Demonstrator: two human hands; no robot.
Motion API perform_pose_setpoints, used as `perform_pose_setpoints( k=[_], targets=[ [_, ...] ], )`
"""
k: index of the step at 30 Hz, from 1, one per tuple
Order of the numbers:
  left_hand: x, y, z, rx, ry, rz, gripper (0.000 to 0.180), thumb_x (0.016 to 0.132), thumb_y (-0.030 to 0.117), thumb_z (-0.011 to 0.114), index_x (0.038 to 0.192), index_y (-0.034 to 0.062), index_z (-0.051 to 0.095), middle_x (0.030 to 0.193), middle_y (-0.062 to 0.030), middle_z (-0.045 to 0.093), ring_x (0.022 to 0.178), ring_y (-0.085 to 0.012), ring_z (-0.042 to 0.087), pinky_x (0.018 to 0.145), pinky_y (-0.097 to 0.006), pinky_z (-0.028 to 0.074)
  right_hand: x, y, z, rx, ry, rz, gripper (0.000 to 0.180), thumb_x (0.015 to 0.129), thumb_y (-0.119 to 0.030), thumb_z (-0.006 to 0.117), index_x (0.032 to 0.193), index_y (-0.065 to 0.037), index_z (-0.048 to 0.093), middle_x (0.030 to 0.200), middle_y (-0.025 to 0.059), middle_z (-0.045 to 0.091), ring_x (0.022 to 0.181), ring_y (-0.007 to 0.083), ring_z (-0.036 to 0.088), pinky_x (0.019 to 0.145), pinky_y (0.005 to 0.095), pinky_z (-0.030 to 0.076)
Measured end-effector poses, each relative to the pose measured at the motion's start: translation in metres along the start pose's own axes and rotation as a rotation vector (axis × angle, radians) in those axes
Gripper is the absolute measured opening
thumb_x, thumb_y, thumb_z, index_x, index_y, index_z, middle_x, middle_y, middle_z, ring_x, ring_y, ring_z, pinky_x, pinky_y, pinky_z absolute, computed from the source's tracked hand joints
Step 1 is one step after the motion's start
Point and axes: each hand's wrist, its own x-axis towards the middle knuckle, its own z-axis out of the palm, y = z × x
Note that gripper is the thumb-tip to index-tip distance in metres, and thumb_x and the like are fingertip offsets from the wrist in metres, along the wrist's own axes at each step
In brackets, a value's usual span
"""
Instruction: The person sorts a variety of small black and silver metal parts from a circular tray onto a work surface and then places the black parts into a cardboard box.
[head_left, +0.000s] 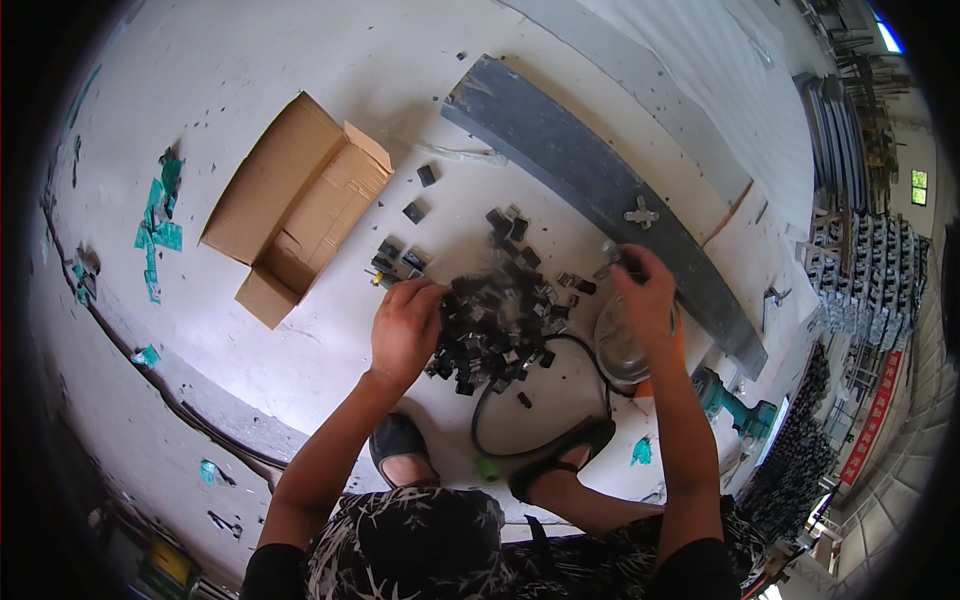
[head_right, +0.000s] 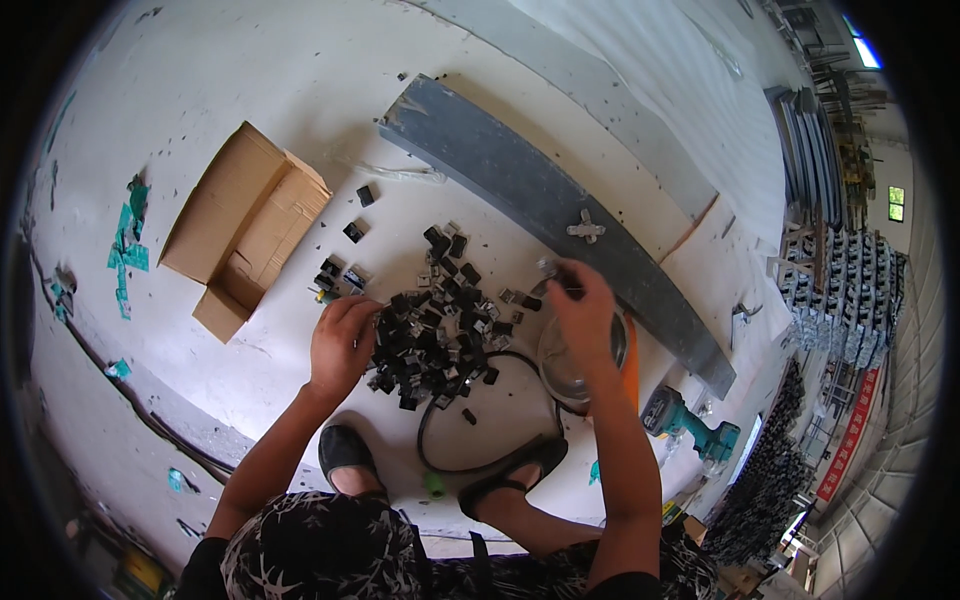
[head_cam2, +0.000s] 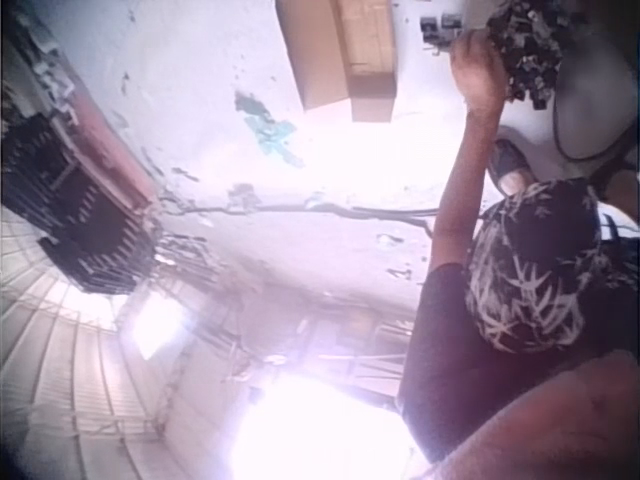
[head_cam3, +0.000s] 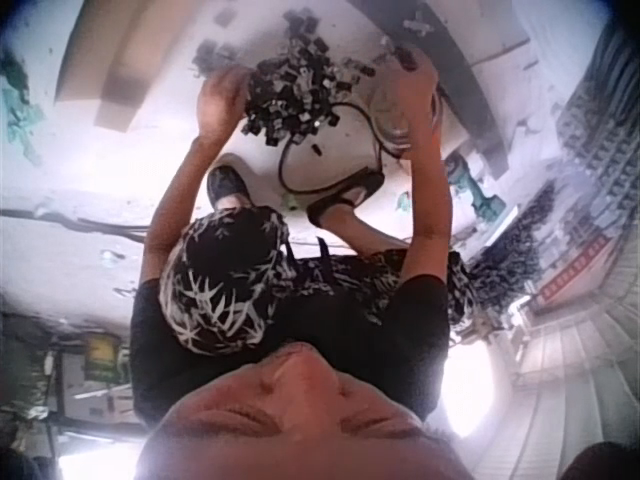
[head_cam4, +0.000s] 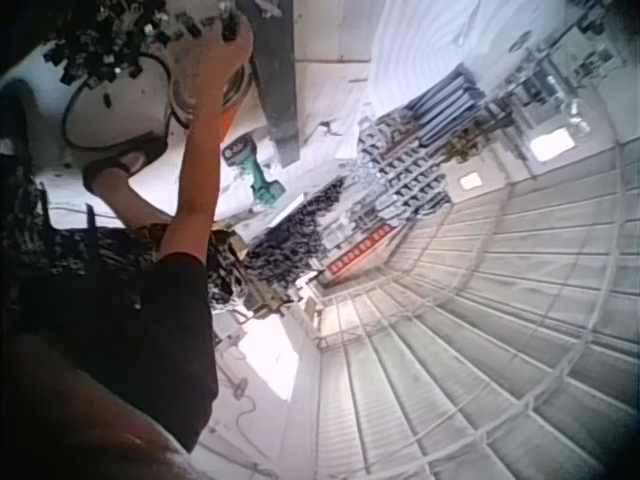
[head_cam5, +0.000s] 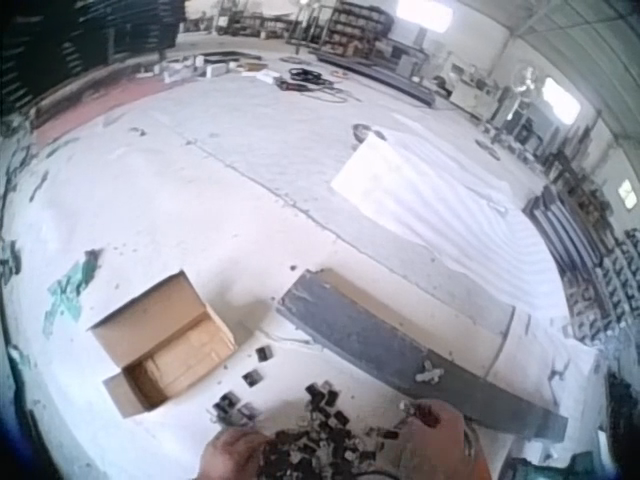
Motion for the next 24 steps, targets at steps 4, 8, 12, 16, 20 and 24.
perform_pose_setpoints(
  k=[4,8,12,16,20,24],
  targets=[
    [-0.001,0.0,0.003,0.007,0.012,-0.014,0.022,0.082,-0.002,0.063,0.103,0.0049,0.068,0.106,-0.0122,0.065,0.101,-0.0337,0.061,0.088,-0.042,0.05,0.049,0.052,-0.051,0.179,0.231,0.186,0.026,0.087,-0.012,0.068,0.108,0.004,0.068,0.088,0.0065,0.068,0.076,0.0138,0.064,0.069,0.0276,0.052],
    [0.012,0.017,0.03,0.027,-0.102,0.106,0.026,0.083,0.003,0.064,0.109,0.0077,0.067,0.111,-0.011,0.065,0.106,-0.0316,0.061,0.091,-0.042,0.049,0.073,0.079,-0.058,0.215,0.225,0.337,0.028,0.089,-0.015,0.068,0.107,0.006,0.068,0.085,0.0068,0.067,0.072,0.0138,0.062,0.061,0.0268,0.05],
    [0.043,0.031,0.073,0.162,-0.289,0.497,0.035,0.085,0.01,0.06,0.119,0.013,0.065,0.131,-0.0076,0.059,0.13,-0.0241,0.049,0.106,-0.041,0.041,0.076,0.087,-0.045,0.271,0.251,0.372,0.031,0.087,-0.017,0.069,0.109,0.006,0.068,0.083,0.0098,0.068,0.074,0.0174,0.064,0.065,0.0289,0.052],
    [0.049,0.023,0.066,0.314,-0.446,0.488,0.038,0.085,0.011,0.058,0.122,0.0151,0.064,0.139,-0.0053,0.053,0.141,-0.0208,0.038,0.113,-0.043,0.033,0.057,0.083,-0.053,-0.359,0.329,0.072,0.03,0.086,-0.013,0.068,0.111,0.002,0.067,0.094,0.0157,0.067,0.08,0.0249,0.066,0.076,0.033,0.052],
    [0.037,-0.001,0.044,0.325,-0.269,0.253,0.035,0.085,0.01,0.059,0.119,0.0145,0.066,0.135,-0.006,0.056,0.138,-0.0237,0.042,0.112,-0.046,0.034,0.008,0.015,-0.031,-0.316,0.155,-0.112,0.023,0.088,-0.01,0.065,0.109,-0.003,0.067,0.104,0.0151,0.064,0.088,0.0265,0.067,0.077,0.0354,0.052],
    [0.034,-0.001,0.039,0.258,-0.112,0.217,0.033,0.084,0.007,0.063,0.116,0.0124,0.068,0.122,-0.0088,0.062,0.128,-0.028,0.053,0.103,-0.043,0.044,-0.028,0.004,0.026,-0.172,-0.084,-0.133,0.025,0.084,-0.008,0.067,0.108,-0.006,0.067,0.103,0.0161,0.063,0.089,0.0315,0.065,0.076,0.0373,0.053]
  ],
)
